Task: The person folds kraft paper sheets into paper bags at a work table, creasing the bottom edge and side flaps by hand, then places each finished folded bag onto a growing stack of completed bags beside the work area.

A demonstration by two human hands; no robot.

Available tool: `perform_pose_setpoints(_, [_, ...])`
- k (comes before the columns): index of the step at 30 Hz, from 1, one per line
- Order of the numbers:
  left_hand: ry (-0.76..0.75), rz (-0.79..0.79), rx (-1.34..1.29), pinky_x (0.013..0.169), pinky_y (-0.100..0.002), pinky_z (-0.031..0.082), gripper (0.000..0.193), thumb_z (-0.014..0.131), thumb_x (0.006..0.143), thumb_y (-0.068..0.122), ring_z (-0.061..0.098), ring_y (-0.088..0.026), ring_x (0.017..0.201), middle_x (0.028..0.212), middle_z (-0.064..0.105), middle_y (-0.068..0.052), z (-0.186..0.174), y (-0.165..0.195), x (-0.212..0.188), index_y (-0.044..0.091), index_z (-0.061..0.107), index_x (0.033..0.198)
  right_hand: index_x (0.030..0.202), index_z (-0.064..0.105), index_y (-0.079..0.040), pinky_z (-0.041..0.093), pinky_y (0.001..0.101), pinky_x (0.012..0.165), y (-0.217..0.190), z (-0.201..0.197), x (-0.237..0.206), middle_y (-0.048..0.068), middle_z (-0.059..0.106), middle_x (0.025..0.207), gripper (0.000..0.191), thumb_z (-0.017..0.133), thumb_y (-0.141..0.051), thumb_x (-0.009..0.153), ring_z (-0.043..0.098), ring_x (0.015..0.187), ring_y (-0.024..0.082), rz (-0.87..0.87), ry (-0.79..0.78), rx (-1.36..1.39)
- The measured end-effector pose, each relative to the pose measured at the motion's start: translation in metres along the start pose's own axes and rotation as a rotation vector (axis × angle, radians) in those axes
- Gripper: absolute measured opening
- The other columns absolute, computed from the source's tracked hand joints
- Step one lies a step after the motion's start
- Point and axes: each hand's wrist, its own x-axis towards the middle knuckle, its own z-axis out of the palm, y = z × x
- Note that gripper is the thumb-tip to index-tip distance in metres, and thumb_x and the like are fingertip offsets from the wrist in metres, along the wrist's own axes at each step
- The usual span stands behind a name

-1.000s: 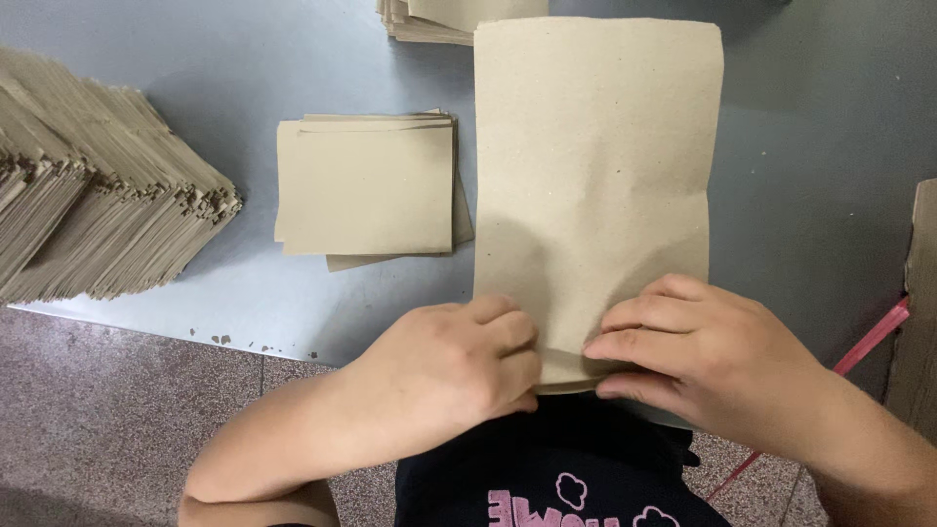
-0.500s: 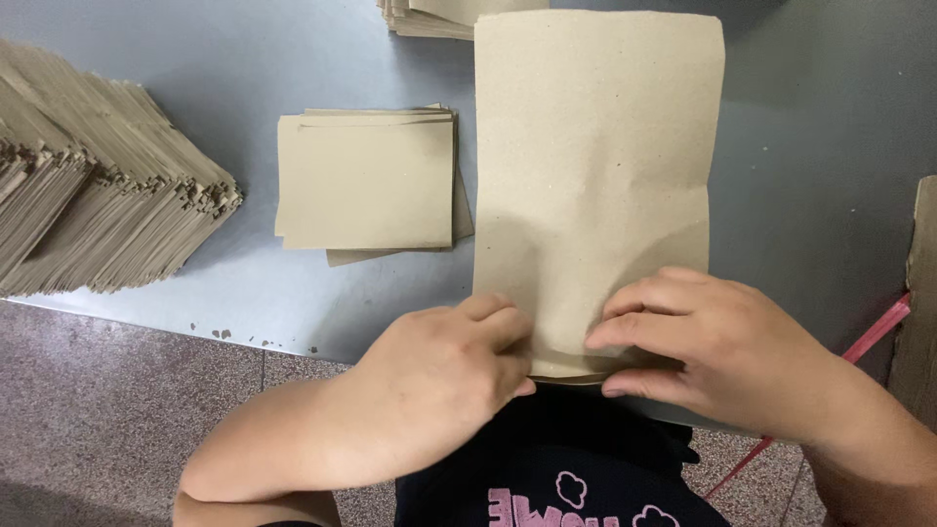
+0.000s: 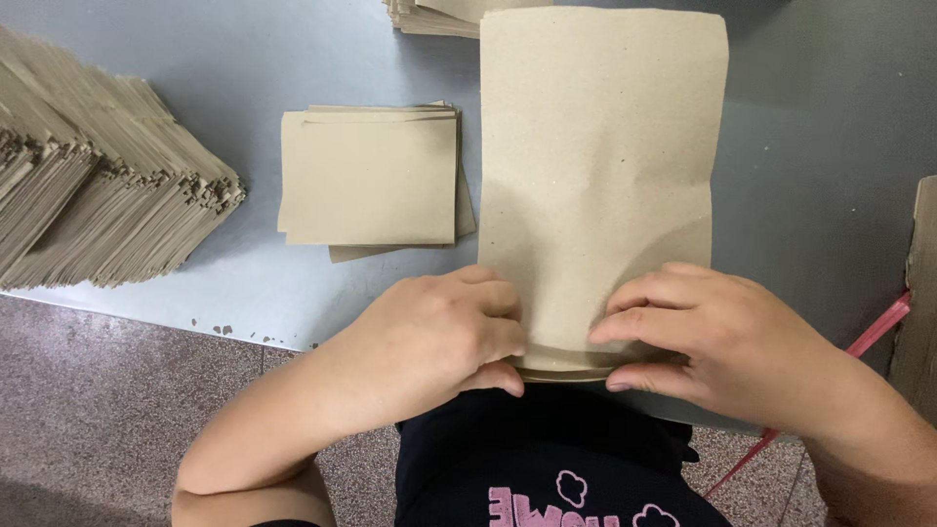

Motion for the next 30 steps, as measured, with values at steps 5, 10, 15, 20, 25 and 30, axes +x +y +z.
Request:
perform_pose_setpoints(5, [0.088, 0.097, 0.287, 0.092, -0.043, 0.055, 0.027, 0.077, 0.081, 0.019, 0.063, -0.029, 0.113, 0.115, 0.064, -0.009, 0.007, 0.014, 0.000, 0.008, 0.073, 0.106, 0.108, 0.076, -0.019, 0.056, 0.0303, 0.075, 0.004, 0.004, -0.003, -0.003, 0.073, 0.105, 0.041, 0.085, -0.035, 0.071, 0.069, 0.088, 0.014, -0.003, -0.035, -0.064])
perform_pose_setpoints(10, [0.277, 0.155, 0.403, 0.110, -0.053, 0.050, 0.040, 0.070, 0.078, 0.020, 0.055, -0.036, 0.136, 0.145, 0.055, -0.015, 0.022, -0.008, 0.007, 0.010, 0.073, 0.117, 0.135, 0.063, -0.013, 0.049, 0.0379, 0.094, -0.016, 0.014, -0.011, 0.005, 0.065, 0.122, 0.077, 0.079, -0.065, 0.080, 0.060, 0.109, 0.022, -0.062, 0.005, -0.302])
perform_pose_setpoints(15, [0.403, 0.214, 0.446, 0.104, -0.044, 0.054, 0.031, 0.070, 0.089, 0.018, 0.062, -0.027, 0.129, 0.144, 0.064, -0.005, 0.026, -0.048, 0.011, 0.018, 0.074, 0.120, 0.148, 0.052, -0.014, 0.033, 0.0547, 0.111, -0.008, -0.010, -0.021, 0.011, 0.054, 0.150, 0.105, 0.063, -0.081, 0.068, 0.045, 0.140, 0.033, -0.213, 0.049, -0.430])
perform_pose_setpoints(20, [0.432, 0.203, 0.186, 0.094, -0.038, 0.056, 0.033, 0.074, 0.087, 0.020, 0.067, -0.024, 0.110, 0.128, 0.074, 0.000, 0.016, -0.059, 0.024, 0.015, 0.075, 0.119, 0.127, 0.070, -0.017, 0.031, 0.0490, 0.122, 0.058, -0.011, -0.009, -0.001, 0.069, 0.132, 0.044, 0.068, -0.043, 0.091, 0.055, 0.140, 0.028, -0.137, 0.267, 0.042])
perform_pose_setpoints(25, [0.544, 0.047, 0.083, 0.074, -0.035, 0.054, 0.019, 0.076, 0.085, 0.016, 0.063, -0.024, 0.081, 0.103, 0.073, -0.005, 0.012, -0.061, 0.034, 0.016, 0.078, 0.104, 0.114, 0.073, -0.008, 0.049, 0.0315, 0.102, 0.064, 0.013, -0.003, 0.004, 0.075, 0.104, 0.011, 0.065, -0.013, 0.107, 0.068, 0.108, 0.017, 0.140, 0.620, 0.062])
perform_pose_setpoints(30, [0.666, -0.507, -0.067, 0.048, -0.033, 0.043, 0.031, 0.080, 0.100, 0.029, 0.048, -0.023, 0.047, 0.056, 0.056, -0.008, 0.022, -0.059, 0.052, 0.004, 0.071, 0.084, 0.152, 0.047, -0.002, 0.047, 0.0212, 0.070, 0.050, 0.013, 0.021, 0.001, 0.062, 0.080, 0.048, 0.068, -0.011, 0.110, 0.056, 0.073, 0.006, 0.368, 0.814, 0.011])
